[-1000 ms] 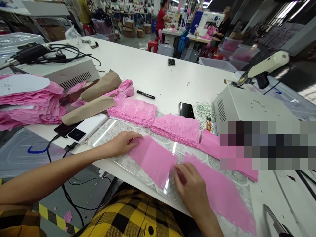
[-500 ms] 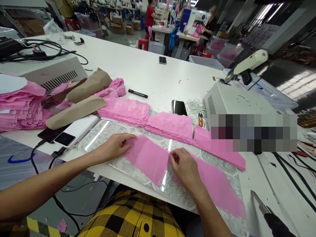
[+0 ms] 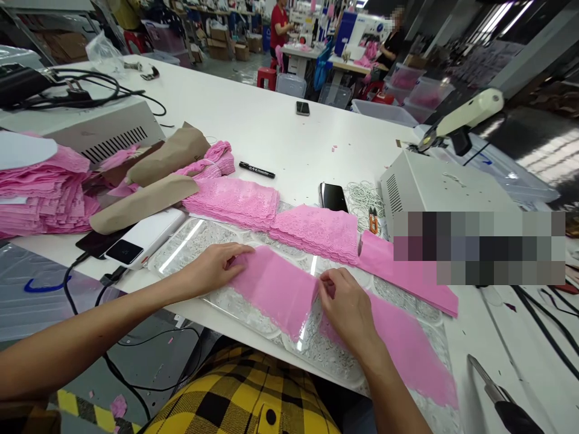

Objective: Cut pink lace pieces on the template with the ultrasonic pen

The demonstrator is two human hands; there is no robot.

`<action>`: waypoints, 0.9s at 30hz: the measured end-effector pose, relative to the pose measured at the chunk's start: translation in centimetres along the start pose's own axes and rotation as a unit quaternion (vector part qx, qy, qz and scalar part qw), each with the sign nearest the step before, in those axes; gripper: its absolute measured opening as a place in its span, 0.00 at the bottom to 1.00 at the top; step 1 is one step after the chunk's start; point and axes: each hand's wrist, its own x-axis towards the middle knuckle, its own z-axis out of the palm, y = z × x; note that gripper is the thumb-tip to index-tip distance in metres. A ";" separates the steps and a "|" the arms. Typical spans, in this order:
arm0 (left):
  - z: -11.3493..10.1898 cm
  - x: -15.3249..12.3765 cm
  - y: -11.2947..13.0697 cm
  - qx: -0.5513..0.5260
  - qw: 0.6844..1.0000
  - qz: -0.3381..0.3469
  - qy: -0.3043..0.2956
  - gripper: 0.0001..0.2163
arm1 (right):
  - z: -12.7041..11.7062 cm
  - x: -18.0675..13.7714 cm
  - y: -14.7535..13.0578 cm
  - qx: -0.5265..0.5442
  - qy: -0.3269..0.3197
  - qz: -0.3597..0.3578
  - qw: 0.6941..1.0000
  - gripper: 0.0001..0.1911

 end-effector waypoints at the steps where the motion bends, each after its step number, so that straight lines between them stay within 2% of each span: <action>1: 0.0 -0.1 0.1 -0.002 1.000 -0.003 -0.002 0.19 | 0.0 -0.3 -0.2 -0.002 0.017 -0.015 1.000 0.11; 5: -0.1 -0.3 0.4 0.001 1.000 0.005 -0.009 0.19 | 0.5 -2.1 -1.2 0.000 0.055 -0.143 0.988 0.09; 7: -0.2 -0.4 0.3 0.037 0.999 0.013 -0.010 0.20 | 1.0 -2.8 -1.4 -0.011 0.062 -0.197 0.978 0.09; 10: -0.8 -0.7 -0.2 0.120 0.993 -0.009 0.005 0.23 | 1.9 -3.2 -1.2 -0.021 0.076 -0.228 0.970 0.10; 13: -1.4 -1.2 -0.3 0.163 0.986 -0.024 0.036 0.24 | 2.2 -3.1 -0.9 -0.013 0.081 -0.230 0.970 0.10; 15: -1.3 -1.5 -0.3 0.182 0.982 0.031 0.028 0.24 | 2.2 -3.0 -0.9 -0.008 0.077 -0.224 0.971 0.09; 18: -0.6 -2.0 -0.7 0.222 0.963 0.150 -0.010 0.23 | 1.9 -3.0 -1.1 -0.001 0.067 -0.205 0.977 0.09; 19: -0.5 -2.2 -1.1 0.236 0.958 0.165 -0.011 0.22 | 1.7 -3.1 -1.3 0.003 0.063 -0.194 0.979 0.09; 22: -0.7 -2.4 -2.9 0.269 0.950 0.151 0.042 0.21 | 1.5 -3.1 -1.7 0.004 0.050 -0.168 0.984 0.10; 24: -1.4 -2.2 -3.9 0.289 0.944 0.125 0.102 0.15 | 1.5 -3.1 -2.0 0.000 0.043 -0.154 0.987 0.10; 27: -2.0 -1.5 -3.6 0.306 0.931 0.130 0.148 0.12 | 1.2 -3.0 -2.2 0.003 0.045 -0.139 0.989 0.10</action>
